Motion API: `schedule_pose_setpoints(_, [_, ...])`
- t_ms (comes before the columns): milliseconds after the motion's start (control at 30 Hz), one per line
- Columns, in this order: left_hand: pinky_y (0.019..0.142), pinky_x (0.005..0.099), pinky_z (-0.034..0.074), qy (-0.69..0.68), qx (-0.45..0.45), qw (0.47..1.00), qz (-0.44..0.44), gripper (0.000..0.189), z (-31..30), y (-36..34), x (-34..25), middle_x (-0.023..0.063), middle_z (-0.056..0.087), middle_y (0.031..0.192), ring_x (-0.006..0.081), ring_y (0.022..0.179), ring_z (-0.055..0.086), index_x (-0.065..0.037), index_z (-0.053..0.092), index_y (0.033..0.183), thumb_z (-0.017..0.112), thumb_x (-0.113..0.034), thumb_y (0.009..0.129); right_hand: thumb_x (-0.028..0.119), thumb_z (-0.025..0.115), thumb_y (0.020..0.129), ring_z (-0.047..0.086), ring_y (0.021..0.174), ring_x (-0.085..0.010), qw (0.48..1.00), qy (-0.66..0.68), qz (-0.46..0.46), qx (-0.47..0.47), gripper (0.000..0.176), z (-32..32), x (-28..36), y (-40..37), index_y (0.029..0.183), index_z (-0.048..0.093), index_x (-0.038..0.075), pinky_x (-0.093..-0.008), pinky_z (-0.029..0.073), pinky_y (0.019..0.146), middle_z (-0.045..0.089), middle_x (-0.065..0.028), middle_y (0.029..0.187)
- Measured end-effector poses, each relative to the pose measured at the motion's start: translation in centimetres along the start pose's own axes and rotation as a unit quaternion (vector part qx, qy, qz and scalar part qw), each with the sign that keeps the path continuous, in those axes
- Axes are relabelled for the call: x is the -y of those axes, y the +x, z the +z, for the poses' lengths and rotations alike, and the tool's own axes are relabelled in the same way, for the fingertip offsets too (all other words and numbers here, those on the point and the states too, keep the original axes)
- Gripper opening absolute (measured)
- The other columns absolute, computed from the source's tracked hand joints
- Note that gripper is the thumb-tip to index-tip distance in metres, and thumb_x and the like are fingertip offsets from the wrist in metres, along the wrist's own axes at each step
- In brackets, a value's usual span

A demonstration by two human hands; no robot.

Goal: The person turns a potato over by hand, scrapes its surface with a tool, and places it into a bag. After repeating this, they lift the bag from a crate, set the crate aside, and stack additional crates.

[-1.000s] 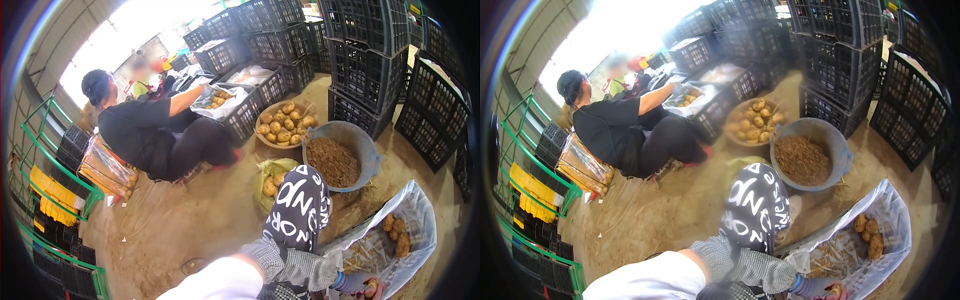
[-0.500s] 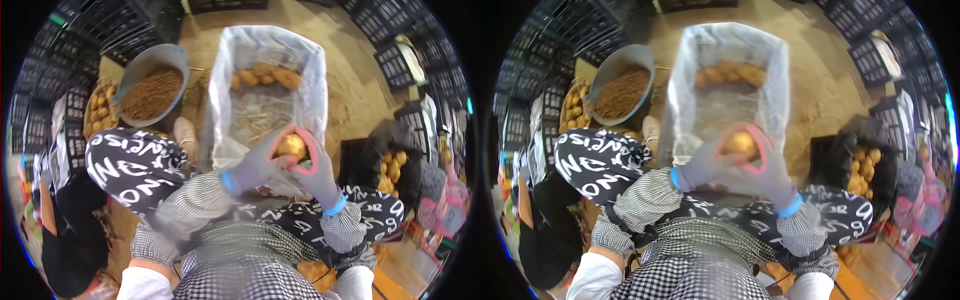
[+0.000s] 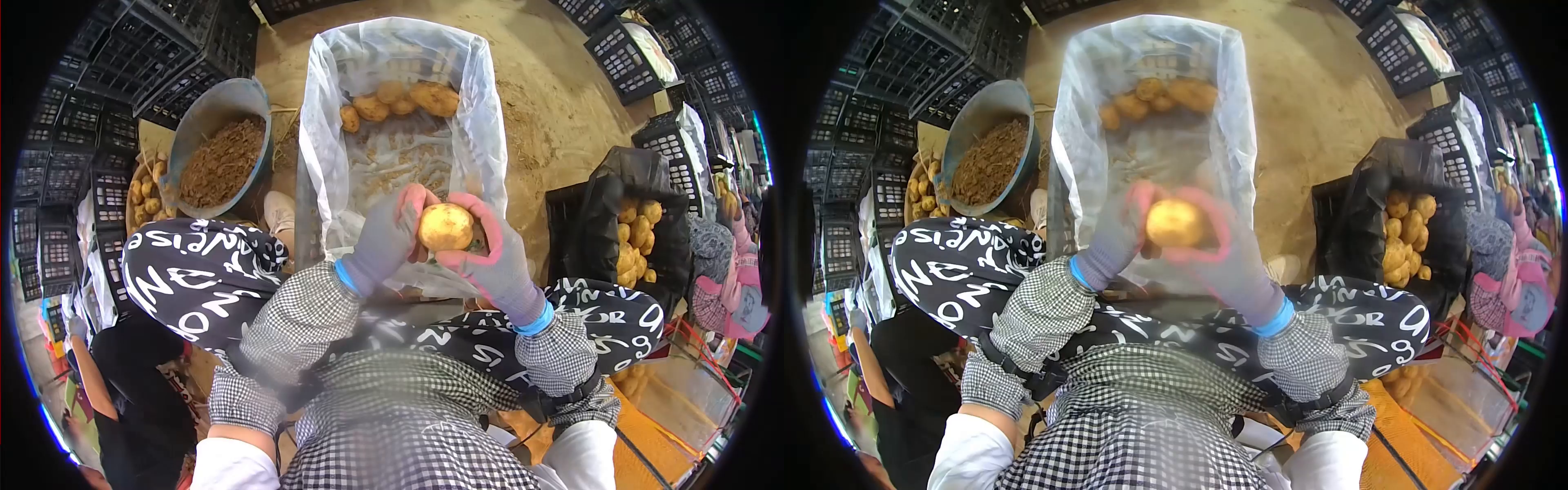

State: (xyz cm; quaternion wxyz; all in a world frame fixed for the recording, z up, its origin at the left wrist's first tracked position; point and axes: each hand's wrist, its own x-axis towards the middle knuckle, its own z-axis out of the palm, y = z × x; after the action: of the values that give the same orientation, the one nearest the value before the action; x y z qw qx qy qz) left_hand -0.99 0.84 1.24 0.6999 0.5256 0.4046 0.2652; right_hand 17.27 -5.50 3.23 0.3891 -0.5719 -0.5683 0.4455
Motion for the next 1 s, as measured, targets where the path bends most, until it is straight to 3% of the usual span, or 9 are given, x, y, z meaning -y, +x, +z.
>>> schedule_pose_setpoints(100, [0.049,0.0222,0.043,-0.071,-0.019,0.995,0.065,0.039,1.3,0.0,-0.6,0.0007,0.057,0.074,0.0064,0.055,0.052,-0.004,0.056,0.113,0.043,-0.039,0.102,0.008,0.078,0.073,0.057,0.095,-0.0102,0.967,0.227,0.116,0.002,0.073,-0.1,1.9,0.1,0.137,0.044,0.003,-0.0247,0.048,0.083,0.057,-0.0045,0.114])
schedule_pose_setpoints(267, [0.057,0.021,0.045,0.091,-0.031,0.989,0.114,0.039,2.3,1.7,0.5,0.0001,0.057,0.081,0.0041,0.065,0.051,-0.002,0.056,0.118,0.048,-0.037,0.101,0.007,0.07,0.08,0.056,0.084,-0.0083,0.973,0.207,0.09,-0.054,0.058,0.0,-0.1,0.0,0.133,0.045,0.002,-0.0224,0.049,0.069,0.057,-0.0044,0.107])
schedule_pose_setpoints(367, [0.093,0.0325,0.045,0.119,-0.034,0.992,0.023,0.045,2.1,4.7,1.0,0.0138,0.059,0.122,0.0205,0.11,0.058,-0.003,0.05,0.132,0.053,-0.032,0.097,0.023,0.06,0.088,0.053,0.07,-0.0077,0.96,0.227,0.114,-0.117,0.043,-0.2,-0.1,0.0,0.123,0.051,0.001,-0.0218,0.045,0.06,0.059,-0.0046,0.095])
schedule_pose_setpoints(433, [0.085,0.0345,0.049,0.23,-0.074,0.97,0.031,0.046,0.7,8.3,3.9,0.0177,0.063,0.116,0.024,0.1,0.064,-0.002,0.049,0.13,0.056,-0.031,0.095,0.032,0.056,0.089,0.051,0.061,-0.0076,0.958,0.228,0.136,-0.11,0.045,-1.5,0.5,0.2,0.121,0.053,0.0,-0.0217,0.044,0.057,0.06,-0.0047,0.09])
schedule_pose_setpoints(467, [0.086,0.0352,0.049,0.311,-0.079,0.947,0.004,0.045,-0.3,10.0,4.8,0.018,0.062,0.118,0.0249,0.102,0.064,-0.002,0.05,0.129,0.057,-0.029,0.094,0.048,0.05,0.091,0.048,0.052,-0.0086,0.969,0.174,0.121,-0.124,0.055,-1.5,0.6,0.4,0.117,0.055,-0.001,-0.0225,0.042,0.052,0.059,-0.005,0.082])
schedule_pose_setpoints(667, [0.089,0.0389,0.051,0.733,-0.088,0.661,-0.132,0.041,-11.5,23.3,9.0,0.0196,0.054,0.128,0.0303,0.109,0.063,-0.001,0.055,0.121,0.062,-0.02,0.085,0.058,0.048,0.091,0.057,0.058,-0.0149,0.898,0.379,0.195,-0.111,0.064,-2.3,-0.7,0.8,0.117,0.051,-0.001,-0.0275,0.048,0.051,0.058,-0.0075,0.08])
schedule_pose_setpoints(867, [0.083,0.0379,0.054,0.697,-0.196,0.658,-0.206,0.031,-18.0,29.6,15.6,0.0123,0.061,0.117,0.0282,0.103,0.065,-0.006,0.061,0.112,0.062,-0.02,0.085,0.049,0.048,0.095,0.062,0.071,-0.0271,0.8,0.563,0.204,-0.033,0.054,-4.7,-1.7,1.2,0.116,0.05,0.0,-0.0313,0.053,0.056,0.059,-0.0164,0.099])
schedule_pose_setpoints(967, [0.081,0.0375,0.053,0.68,-0.166,0.694,-0.168,0.027,-16.8,28.2,13.6,0.0112,0.065,0.111,0.0276,0.101,0.066,-0.008,0.064,0.111,0.06,-0.019,0.086,0.047,0.047,0.096,0.063,0.074,-0.0258,0.799,0.556,0.213,-0.08,0.052,-4.1,-2.1,1.1,0.116,0.052,0.0,-0.0313,0.053,0.056,0.059,-0.0159,0.101])
schedule_pose_setpoints(1000, [0.081,0.0374,0.053,0.66,-0.141,0.722,-0.155,0.027,-16.1,27.7,12.0,0.0113,0.066,0.109,0.0274,0.1,0.066,-0.008,0.065,0.111,0.061,-0.019,0.086,0.046,0.046,0.096,0.063,0.075,-0.0252,0.849,0.478,0.213,-0.068,0.05,-4.3,-2.0,1.2,0.116,0.052,0.0,-0.031,0.053,0.056,0.06,-0.0156,0.102])
